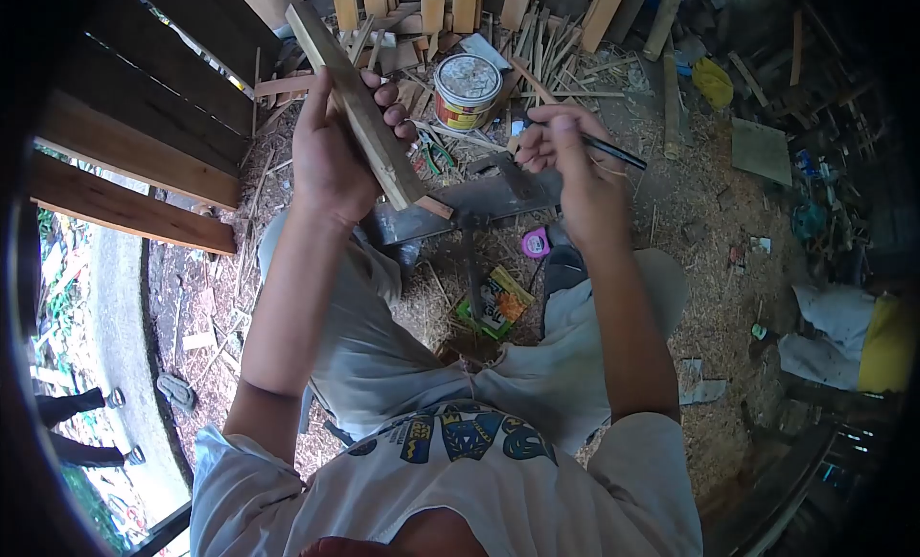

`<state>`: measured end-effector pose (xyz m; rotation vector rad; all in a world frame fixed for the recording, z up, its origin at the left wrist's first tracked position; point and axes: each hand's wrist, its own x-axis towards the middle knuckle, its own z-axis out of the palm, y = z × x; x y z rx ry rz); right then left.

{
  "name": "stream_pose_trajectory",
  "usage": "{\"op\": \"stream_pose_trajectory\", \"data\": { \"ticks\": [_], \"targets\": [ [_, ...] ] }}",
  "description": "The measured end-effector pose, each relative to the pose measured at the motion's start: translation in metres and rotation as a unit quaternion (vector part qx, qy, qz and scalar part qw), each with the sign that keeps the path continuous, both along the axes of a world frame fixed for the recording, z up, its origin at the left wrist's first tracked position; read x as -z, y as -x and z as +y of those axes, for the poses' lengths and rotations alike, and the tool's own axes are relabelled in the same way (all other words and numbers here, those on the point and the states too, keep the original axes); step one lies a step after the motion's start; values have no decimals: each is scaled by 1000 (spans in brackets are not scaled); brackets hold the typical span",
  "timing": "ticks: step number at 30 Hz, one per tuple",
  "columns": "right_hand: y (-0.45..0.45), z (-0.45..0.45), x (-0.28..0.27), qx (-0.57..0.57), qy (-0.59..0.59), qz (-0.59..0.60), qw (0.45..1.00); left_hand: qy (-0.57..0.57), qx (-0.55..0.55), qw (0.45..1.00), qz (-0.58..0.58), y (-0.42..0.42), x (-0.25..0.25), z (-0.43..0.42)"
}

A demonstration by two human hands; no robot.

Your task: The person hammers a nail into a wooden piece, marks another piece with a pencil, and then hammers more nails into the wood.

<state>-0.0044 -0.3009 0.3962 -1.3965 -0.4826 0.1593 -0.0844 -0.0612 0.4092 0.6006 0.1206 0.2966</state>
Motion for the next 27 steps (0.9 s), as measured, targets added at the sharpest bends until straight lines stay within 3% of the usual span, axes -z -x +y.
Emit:
{"op": "stream_pose_trajectory", "data": {
  "ticks": [2,9,13,17,27],
  "targets": [
    [7,0,2,6,50,-71,996,7,4,1000,-6,-2,2,-1],
    [28,5,9,-87,-90,-22,992,2,8,1000,-19,-10,7,-14],
    [35,15,1,-94,-41,-36,994,26,19,998,-52,-13,6,-23],
    [39,25,1,-77,-98,-23,992,36,9,997,-61,-20,7,-31],
    [32,33,7,-71,-113,12,991,31,-45,997,-51,-33,9,-49]
  ]
}}
